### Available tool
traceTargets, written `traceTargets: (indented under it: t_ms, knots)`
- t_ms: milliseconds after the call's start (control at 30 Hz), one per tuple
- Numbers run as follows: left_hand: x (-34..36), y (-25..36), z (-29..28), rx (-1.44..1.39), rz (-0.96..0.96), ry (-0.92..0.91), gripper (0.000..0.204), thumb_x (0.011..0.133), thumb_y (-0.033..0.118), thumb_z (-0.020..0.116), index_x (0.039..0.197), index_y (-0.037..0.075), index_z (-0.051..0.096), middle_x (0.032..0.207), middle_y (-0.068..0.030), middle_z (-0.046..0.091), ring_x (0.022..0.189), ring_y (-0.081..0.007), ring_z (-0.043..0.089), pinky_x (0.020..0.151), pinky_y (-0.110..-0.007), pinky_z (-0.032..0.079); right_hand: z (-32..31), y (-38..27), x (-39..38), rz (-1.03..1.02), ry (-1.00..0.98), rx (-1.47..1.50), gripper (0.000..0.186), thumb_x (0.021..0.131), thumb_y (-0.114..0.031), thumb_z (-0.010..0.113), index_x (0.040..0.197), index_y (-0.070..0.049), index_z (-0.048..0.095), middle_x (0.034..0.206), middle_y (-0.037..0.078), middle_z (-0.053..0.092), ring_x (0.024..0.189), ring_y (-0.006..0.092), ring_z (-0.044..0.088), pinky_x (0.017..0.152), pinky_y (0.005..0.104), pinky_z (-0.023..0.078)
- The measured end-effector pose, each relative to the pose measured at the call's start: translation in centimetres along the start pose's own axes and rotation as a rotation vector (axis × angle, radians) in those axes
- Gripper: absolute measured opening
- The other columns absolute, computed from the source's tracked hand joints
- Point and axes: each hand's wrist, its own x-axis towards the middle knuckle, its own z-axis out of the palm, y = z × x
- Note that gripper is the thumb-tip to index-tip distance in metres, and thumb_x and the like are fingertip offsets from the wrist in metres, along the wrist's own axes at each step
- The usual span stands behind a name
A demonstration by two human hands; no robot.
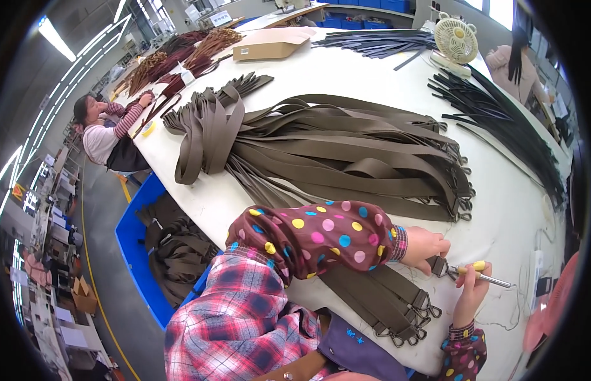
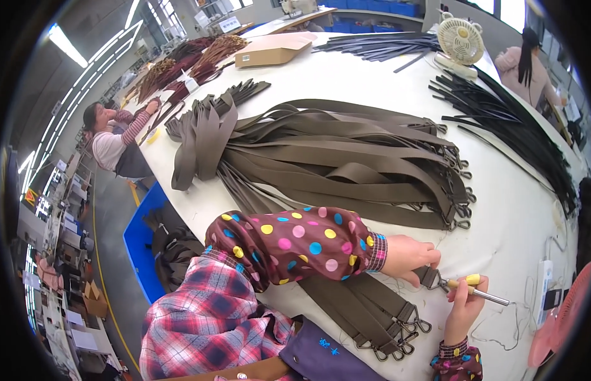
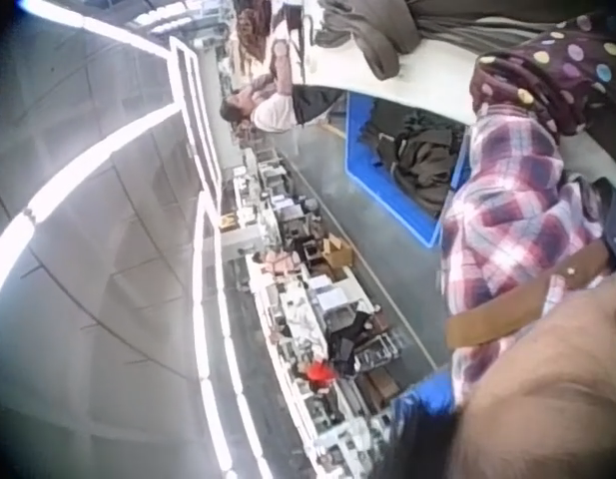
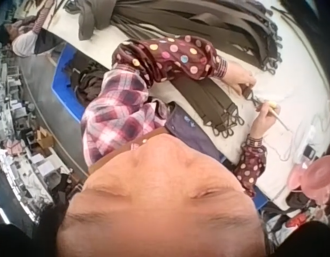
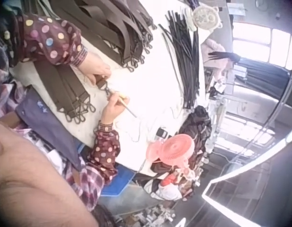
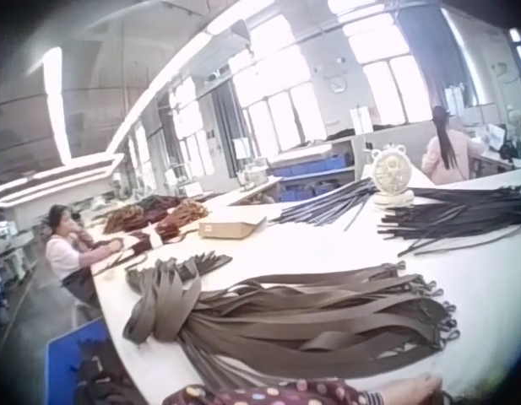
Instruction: Finishing leather straps by burning or trimming excess threads with a specialized tool.
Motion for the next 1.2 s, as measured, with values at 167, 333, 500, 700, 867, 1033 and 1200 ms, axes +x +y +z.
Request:
traceTargets:
  t_ms: [167,333,500,700,867,1033,1200]
  knots:
    - [-0.3,-0.8,-0.2,-0.048,-0.009,-0.056,0.025,0.077,0.026,0.069,0.09,0.009,0.055,0.096,-0.0106,0.056,0.089,-0.0304,0.059,0.077,-0.04,0.048,0.9,-0.4,0.2,-0.002,-0.04,0.014,0.011,0.091,-0.013,0.053,0.091,-0.006,0.045,0.073,0.001,0.053,0.061,0.0057,0.049,0.052,0.0202,0.041]
    - [-0.7,-2.2,-1.3,-0.162,-0.044,-0.011,0.023,0.074,0.016,0.072,0.086,0.007,0.054,0.079,-0.008,0.055,0.075,-0.0246,0.057,0.067,-0.034,0.047,2.1,0.8,1.7,0.007,-0.131,-0.03,0.013,0.087,-0.009,0.058,0.091,-0.004,0.047,0.072,0.001,0.056,0.063,0.005,0.051,0.054,0.02,0.04]
    - [0.5,-0.4,-2.0,-0.223,-0.131,-0.051,0.038,0.072,0.014,0.076,0.102,0.007,0.054,0.082,-0.002,0.049,0.061,-0.0114,0.048,0.058,-0.025,0.043,1.3,0.8,1.6,0.036,-0.185,0.004,0.015,0.086,-0.01,0.058,0.091,-0.003,0.045,0.076,0.004,0.062,0.063,0.0038,0.054,0.055,0.0188,0.042]
    - [0.3,-0.6,-2.0,-0.09,-0.01,-0.181,0.023,0.075,0.016,0.072,0.089,0.008,0.056,0.082,-0.0071,0.051,0.075,-0.0226,0.055,0.066,-0.033,0.046,1.7,0.5,1.0,0.056,-0.23,0.0,0.016,0.085,-0.01,0.058,0.092,-0.002,0.046,0.073,0.005,0.063,0.061,0.0041,0.053,0.054,0.0206,0.042]
    - [0.0,-0.3,-1.9,-0.288,-0.091,-0.086,0.018,0.074,0.01,0.073,0.083,0.007,0.058,0.084,-0.0045,0.049,0.062,-0.0141,0.048,0.058,-0.027,0.042,1.7,0.9,0.8,0.03,-0.207,-0.009,0.018,0.084,-0.011,0.059,0.092,-0.002,0.046,0.072,0.005,0.062,0.058,0.0053,0.053,0.053,0.0215,0.042]
    - [0.0,0.4,-2.0,-0.108,-0.059,-0.124,0.017,0.076,0.012,0.071,0.085,0.008,0.057,0.091,-0.0079,0.052,0.079,-0.0236,0.058,0.069,-0.034,0.048,1.5,-0.1,1.1,0.14,-0.257,-0.012,0.012,0.087,-0.005,0.055,0.092,-0.004,0.045,0.079,0.002,0.055,0.068,0.0028,0.05,0.059,0.0185,0.041]
    - [0.0,0.3,-2.3,-0.09,-0.047,-0.181,0.017,0.076,0.01,0.071,0.085,0.008,0.057,0.091,-0.0072,0.051,0.076,-0.021,0.057,0.067,-0.032,0.047,1.6,-0.2,0.9,0.136,-0.244,0.001,0.012,0.086,-0.004,0.055,0.092,-0.004,0.045,0.077,0.001,0.055,0.067,0.0028,0.05,0.058,0.0183,0.041]
